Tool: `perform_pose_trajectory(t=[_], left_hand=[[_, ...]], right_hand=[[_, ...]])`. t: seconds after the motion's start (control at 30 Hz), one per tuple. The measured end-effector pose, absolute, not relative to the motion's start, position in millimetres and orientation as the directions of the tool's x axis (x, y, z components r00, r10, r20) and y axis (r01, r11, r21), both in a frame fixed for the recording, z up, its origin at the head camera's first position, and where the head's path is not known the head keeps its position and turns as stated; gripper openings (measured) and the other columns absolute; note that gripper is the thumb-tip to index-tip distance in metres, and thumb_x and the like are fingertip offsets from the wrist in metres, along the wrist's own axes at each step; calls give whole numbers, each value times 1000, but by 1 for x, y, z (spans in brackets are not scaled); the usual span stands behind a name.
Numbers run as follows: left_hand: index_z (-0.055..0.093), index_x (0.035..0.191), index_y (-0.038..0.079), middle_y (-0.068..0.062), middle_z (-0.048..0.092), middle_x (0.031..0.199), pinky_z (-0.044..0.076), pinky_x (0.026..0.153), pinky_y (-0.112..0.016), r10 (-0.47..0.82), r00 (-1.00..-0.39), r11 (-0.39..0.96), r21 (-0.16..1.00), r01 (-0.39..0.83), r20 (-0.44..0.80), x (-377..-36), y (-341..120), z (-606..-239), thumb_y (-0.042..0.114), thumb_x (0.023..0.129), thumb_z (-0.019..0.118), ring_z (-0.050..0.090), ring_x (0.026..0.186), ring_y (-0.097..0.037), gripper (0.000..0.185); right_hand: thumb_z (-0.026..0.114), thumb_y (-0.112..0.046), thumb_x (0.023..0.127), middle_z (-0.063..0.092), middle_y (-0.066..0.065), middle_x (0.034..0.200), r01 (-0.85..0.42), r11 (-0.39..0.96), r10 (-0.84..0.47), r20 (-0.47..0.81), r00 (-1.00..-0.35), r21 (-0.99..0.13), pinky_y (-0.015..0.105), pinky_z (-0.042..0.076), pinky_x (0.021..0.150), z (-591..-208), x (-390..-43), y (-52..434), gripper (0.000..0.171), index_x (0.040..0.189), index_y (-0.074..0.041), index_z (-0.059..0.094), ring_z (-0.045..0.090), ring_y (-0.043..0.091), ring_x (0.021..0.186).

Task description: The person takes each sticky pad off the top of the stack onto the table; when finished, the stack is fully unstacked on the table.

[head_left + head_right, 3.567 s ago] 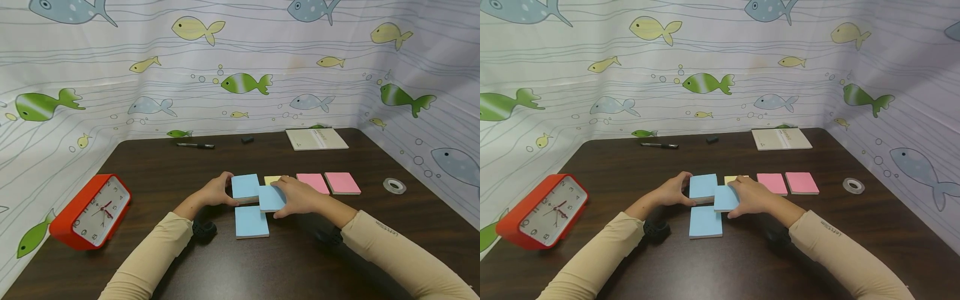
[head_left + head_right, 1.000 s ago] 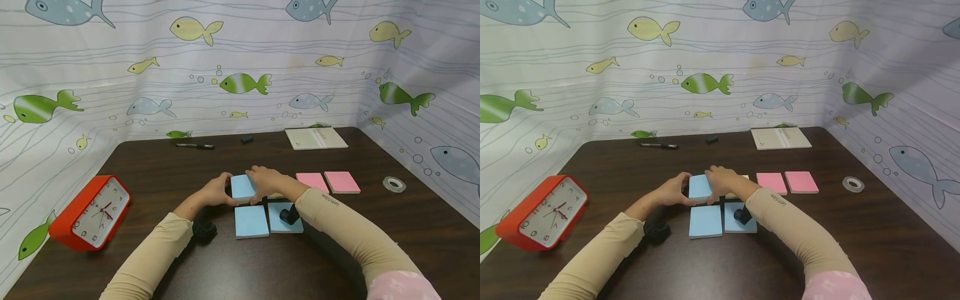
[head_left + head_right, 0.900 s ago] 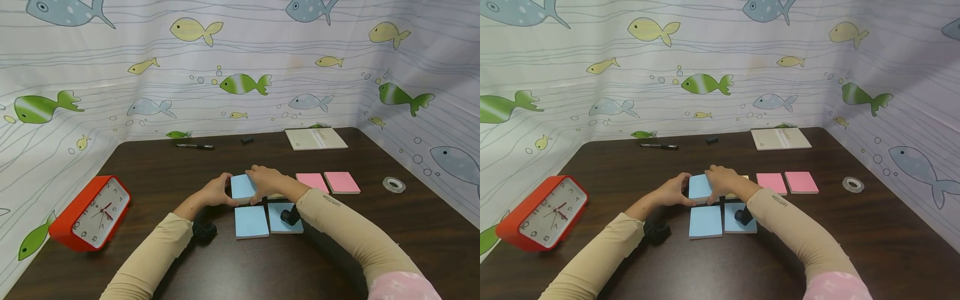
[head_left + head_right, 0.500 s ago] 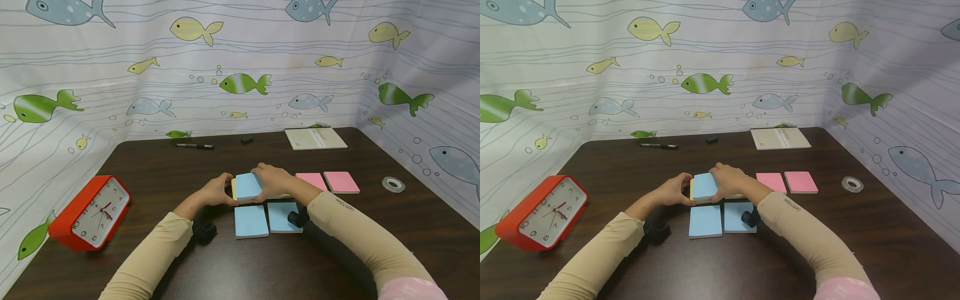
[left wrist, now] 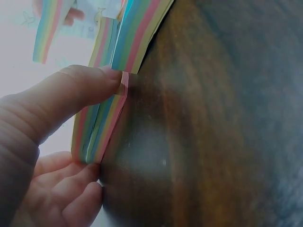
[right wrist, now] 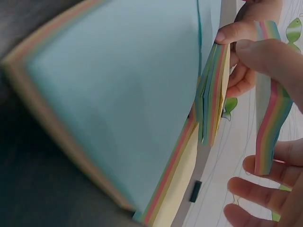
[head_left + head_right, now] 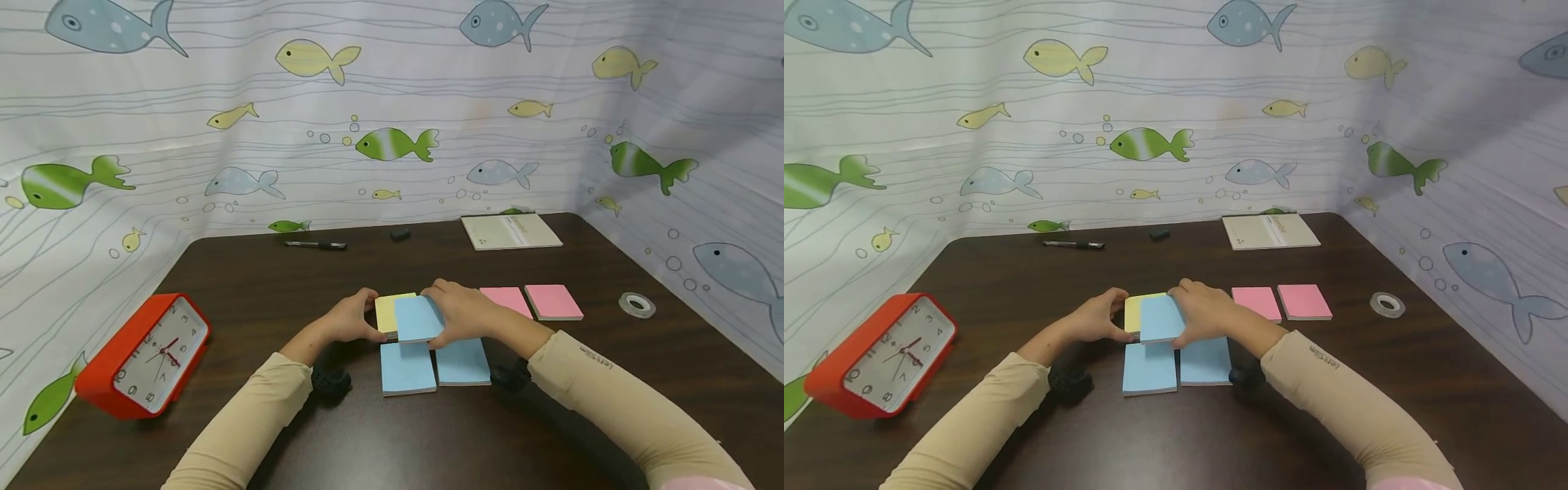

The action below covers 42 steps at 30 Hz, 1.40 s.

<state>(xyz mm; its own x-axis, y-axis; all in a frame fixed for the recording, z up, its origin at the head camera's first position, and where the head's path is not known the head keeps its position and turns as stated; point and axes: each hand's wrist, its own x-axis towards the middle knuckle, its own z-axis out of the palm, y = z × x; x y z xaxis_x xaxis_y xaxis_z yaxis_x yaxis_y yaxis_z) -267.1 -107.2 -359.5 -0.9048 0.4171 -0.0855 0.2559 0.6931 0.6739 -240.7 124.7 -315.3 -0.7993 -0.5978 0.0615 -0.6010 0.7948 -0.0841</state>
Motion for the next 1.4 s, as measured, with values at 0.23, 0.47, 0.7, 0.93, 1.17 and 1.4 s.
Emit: perform_pose_trajectory(t=[0.23, 0.47, 0.7, 0.93, 1.17, 1.4], left_hand=[[34, 124, 3, -15, 41, 127, 35, 90, -39, 425, -903, 686, 675, 272, -68, -268, -109, -354, 27, 60, 81, 39, 117, -24, 83], [34, 125, 3, -16, 39, 128, 34, 90, -39, 428, -901, 683, 679, 270, -72, -268, -109, -353, 26, 60, 80, 39, 117, -25, 83], [34, 125, 3, -16, 40, 127, 35, 90, -38, 426, -902, 679, 683, 269, -69, -269, -108, -354, 25, 61, 80, 40, 116, -25, 82], [35, 123, 2, -16, 41, 126, 35, 90, -38, 430, -901, 684, 674, 278, -64, -270, -106, -351, 23, 61, 80, 40, 116, -25, 80], [36, 123, 3, -16, 42, 125, 35, 90, -38, 424, -903, 690, 670, 273, -69, -267, -105, -353, 25, 61, 80, 41, 116, -25, 79], [37, 122, 2, -16, 43, 123, 36, 89, -38, 423, -904, 691, 669, 275, -66, -264, -105, -358, 24, 60, 81, 42, 114, -25, 79]], right_hand=[[72, -51, 55, 47, 2, 103, -625, 778, -614, 126, -779, -70, 29, 43, 62, -309, -227, 147, 83, 120, -5, 47, 47, 15, 85], [73, -51, 55, 48, 3, 104, -630, 775, -621, 127, -774, -51, 30, 44, 63, -312, -219, 172, 84, 120, -5, 47, 48, 15, 85], [75, -48, 55, 49, 7, 114, -591, 799, -580, 120, -806, -108, 38, 44, 74, -316, -210, 197, 82, 120, -6, 47, 46, 21, 100], [76, -47, 54, 50, 5, 110, -558, 820, -548, 108, -830, -128, 35, 44, 68, -320, -204, 222, 80, 117, -6, 50, 46, 18, 93], [75, -50, 55, 49, 2, 109, -523, 829, -525, 46, -850, -196, 32, 43, 69, -329, -197, 253, 80, 118, -8, 49, 45, 16, 91], [75, -50, 55, 49, 3, 107, -505, 835, -512, 23, -858, -218, 31, 42, 65, -335, -191, 272, 82, 118, -4, 49, 45, 16, 87]])
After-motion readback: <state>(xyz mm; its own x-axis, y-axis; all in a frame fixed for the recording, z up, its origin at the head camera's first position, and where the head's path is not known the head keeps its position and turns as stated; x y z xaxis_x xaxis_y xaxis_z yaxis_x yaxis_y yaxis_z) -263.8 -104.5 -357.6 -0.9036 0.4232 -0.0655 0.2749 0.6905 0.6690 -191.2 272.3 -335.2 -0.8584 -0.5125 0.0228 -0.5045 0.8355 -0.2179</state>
